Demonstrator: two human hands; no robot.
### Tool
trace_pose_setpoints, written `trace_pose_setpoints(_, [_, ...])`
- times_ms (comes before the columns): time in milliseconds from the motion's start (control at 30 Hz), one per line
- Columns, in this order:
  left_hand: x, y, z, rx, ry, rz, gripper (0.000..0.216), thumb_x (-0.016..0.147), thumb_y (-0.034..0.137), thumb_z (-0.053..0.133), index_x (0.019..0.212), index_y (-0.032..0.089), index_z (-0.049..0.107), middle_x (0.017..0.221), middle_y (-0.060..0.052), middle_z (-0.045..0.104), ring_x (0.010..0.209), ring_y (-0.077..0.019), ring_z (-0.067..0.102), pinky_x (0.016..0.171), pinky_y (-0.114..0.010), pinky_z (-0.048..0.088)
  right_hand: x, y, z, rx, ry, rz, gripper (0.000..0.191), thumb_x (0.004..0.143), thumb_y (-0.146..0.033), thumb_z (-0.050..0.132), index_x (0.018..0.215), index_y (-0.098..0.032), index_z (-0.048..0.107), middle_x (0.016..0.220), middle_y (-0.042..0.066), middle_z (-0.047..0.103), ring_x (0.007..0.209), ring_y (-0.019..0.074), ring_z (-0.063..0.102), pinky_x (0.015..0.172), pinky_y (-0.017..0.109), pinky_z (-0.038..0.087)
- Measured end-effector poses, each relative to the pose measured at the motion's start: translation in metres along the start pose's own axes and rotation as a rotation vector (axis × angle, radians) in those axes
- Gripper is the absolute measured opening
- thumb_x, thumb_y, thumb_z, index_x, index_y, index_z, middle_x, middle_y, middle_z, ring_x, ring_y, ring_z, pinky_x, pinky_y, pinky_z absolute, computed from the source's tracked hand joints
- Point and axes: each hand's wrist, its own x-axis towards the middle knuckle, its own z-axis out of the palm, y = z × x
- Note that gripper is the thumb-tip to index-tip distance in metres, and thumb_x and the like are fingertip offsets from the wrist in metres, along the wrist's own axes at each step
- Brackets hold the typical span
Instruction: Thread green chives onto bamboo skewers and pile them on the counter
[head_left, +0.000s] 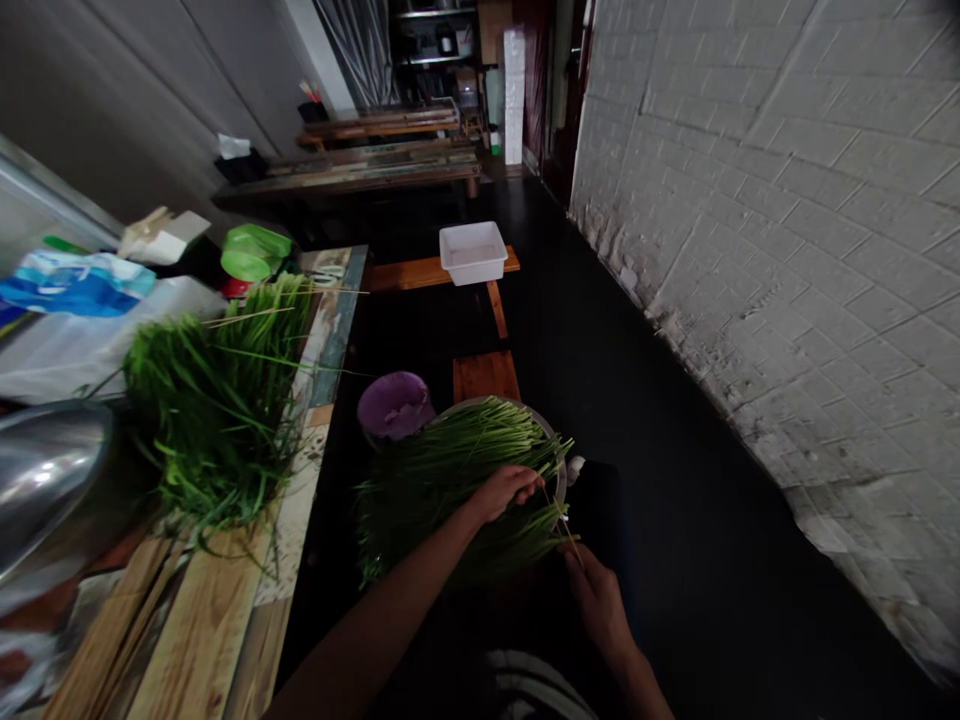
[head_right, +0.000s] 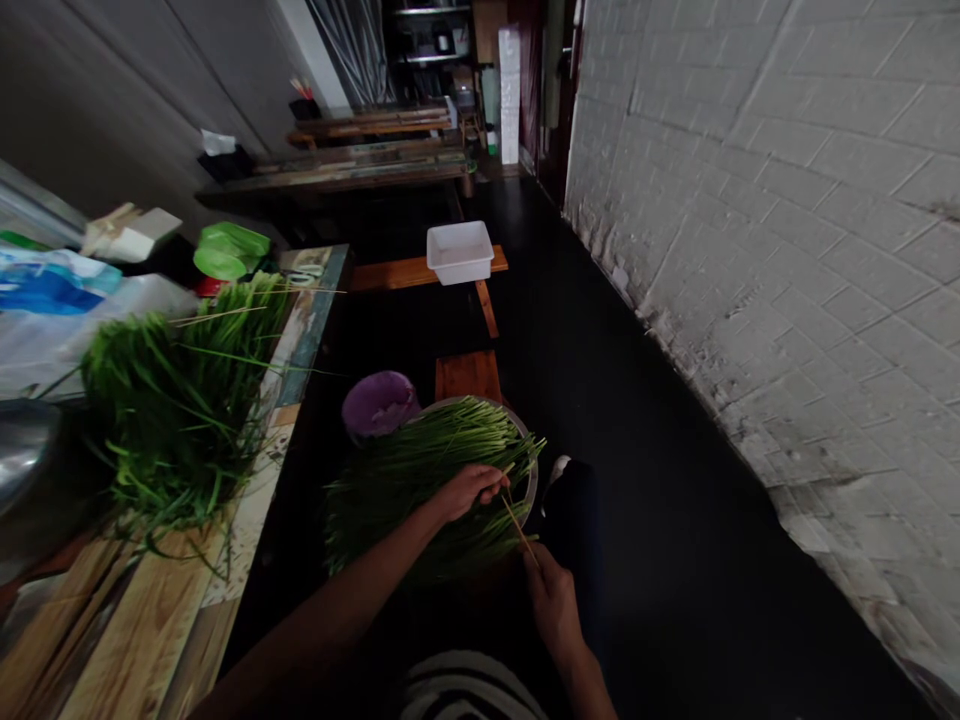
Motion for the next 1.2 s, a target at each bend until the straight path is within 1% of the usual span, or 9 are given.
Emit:
trace_pose_setpoints(233, [-0.001, -0.010, -0.001, 0.070, -0.119, -0.052, 0.045, 0.074, 0.053, 0.058, 0.080, 0.010, 0.067, 0.059, 0.002, 0.050, 0.048, -0.0053, 0.039, 0.051, -0.021, 0.028, 0.003, 0.004, 0.002, 0.034, -0.003, 0.028, 0.038, 0.092, -0.043, 0.040, 0.100, -0.016, 0.065, 0.069, -0.001, 0.057, 0.057, 0.0112, 0.045, 0.054, 0.019, 0.037])
trace_pose_setpoints(367, [-0.002, -0.022, 0.005, 0.282, -0.131, 0.010, 0.036, 0.072, 0.048, 0.062, 0.072, 0.013, 0.069, 0.073, -0.002, 0.060, 0.070, -0.0130, 0.052, 0.066, -0.024, 0.039, 0.007, 0.016, 0.010, 0.085, 0.072, 0.066, 0.038, 0.090, -0.046, 0.042, 0.092, -0.015, 0.065, 0.063, -0.002, 0.051, 0.054, 0.0104, 0.040, 0.050, 0.020, 0.035])
trace_pose_setpoints(467, [0.006, -0.033, 0.007, 0.375, -0.044, 0.055, 0.024, 0.075, 0.036, 0.061, 0.083, 0.016, 0.070, 0.089, -0.004, 0.063, 0.084, -0.0162, 0.055, 0.076, -0.026, 0.040, 0.008, 0.029, 0.015, 0.134, 0.142, 0.112, 0.038, 0.088, -0.049, 0.045, 0.089, -0.015, 0.063, 0.060, -0.004, 0.047, 0.050, 0.0094, 0.036, 0.046, 0.019, 0.032])
trace_pose_setpoints(567, [0.022, -0.041, 0.012, 0.484, 0.141, 0.001, 0.017, 0.078, 0.023, 0.054, 0.086, 0.016, 0.067, 0.077, -0.002, 0.062, 0.073, -0.0148, 0.055, 0.072, -0.026, 0.041, 0.007, 0.035, 0.016, 0.137, 0.187, 0.144, 0.040, 0.085, -0.052, 0.046, 0.085, -0.015, 0.063, 0.058, -0.004, 0.046, 0.049, 0.0097, 0.036, 0.045, 0.020, 0.033])
trace_pose_setpoints(633, [0.036, -0.043, 0.018, 0.595, 0.299, 0.069, 0.012, 0.076, 0.018, 0.054, 0.080, 0.017, 0.065, 0.075, -0.001, 0.061, 0.074, -0.0142, 0.054, 0.074, -0.026, 0.041, 0.006, 0.034, 0.015, 0.127, 0.187, 0.152, 0.040, 0.085, -0.053, 0.046, 0.083, -0.016, 0.062, 0.059, -0.003, 0.047, 0.050, 0.0101, 0.036, 0.046, 0.020, 0.034])
trace_pose_setpoints(733, [0.056, -0.043, 0.027, 0.739, 0.459, 0.161, 0.009, 0.077, 0.017, 0.054, 0.080, 0.018, 0.063, 0.081, -0.002, 0.061, 0.079, -0.0147, 0.053, 0.079, -0.027, 0.039, 0.005, 0.029, 0.013, 0.124, 0.176, 0.149, 0.041, 0.086, -0.053, 0.045, 0.081, -0.016, 0.061, 0.058, -0.004, 0.045, 0.051, 0.0101, 0.036, 0.045, 0.020, 0.033])
trace_pose_setpoints(833, [0.072, -0.041, 0.030, 0.812, 0.525, 0.119, 0.008, 0.078, 0.019, 0.055, 0.077, 0.016, 0.062, 0.080, -0.004, 0.060, 0.082, -0.0170, 0.054, 0.081, -0.029, 0.038, 0.004, 0.027, 0.014, 0.128, 0.177, 0.143, 0.042, 0.086, -0.053, 0.046, 0.083, -0.015, 0.062, 0.059, -0.004, 0.046, 0.051, 0.0102, 0.037, 0.046, 0.019, 0.034])
trace_pose_setpoints(1033, [0.079, -0.034, 0.014, 0.763, 0.447, 0.153, 0.009, 0.068, 0.011, 0.057, 0.061, 0.016, 0.058, 0.075, -0.002, 0.058, 0.084, -0.0169, 0.054, 0.082, -0.029, 0.040, 0.001, 0.033, 0.013, 0.131, 0.188, 0.135, 0.045, 0.086, -0.054, 0.046, 0.088, -0.014, 0.065, 0.066, 0.000, 0.055, 0.057, 0.0119, 0.044, 0.050, 0.020, 0.039])
trace_pose_setpoints(1200, [0.064, -0.025, 0.001, 0.208, 0.338, 0.137, 0.012, 0.070, 0.016, 0.052, 0.081, 0.016, 0.056, 0.090, -0.002, 0.061, 0.071, -0.0114, 0.058, 0.067, -0.024, 0.044, 0.001, 0.036, 0.012, 0.138, 0.174, 0.158, 0.046, 0.084, -0.056, 0.047, 0.090, -0.014, 0.065, 0.064, -0.002, 0.053, 0.053, 0.0108, 0.041, 0.048, 0.019, 0.036])
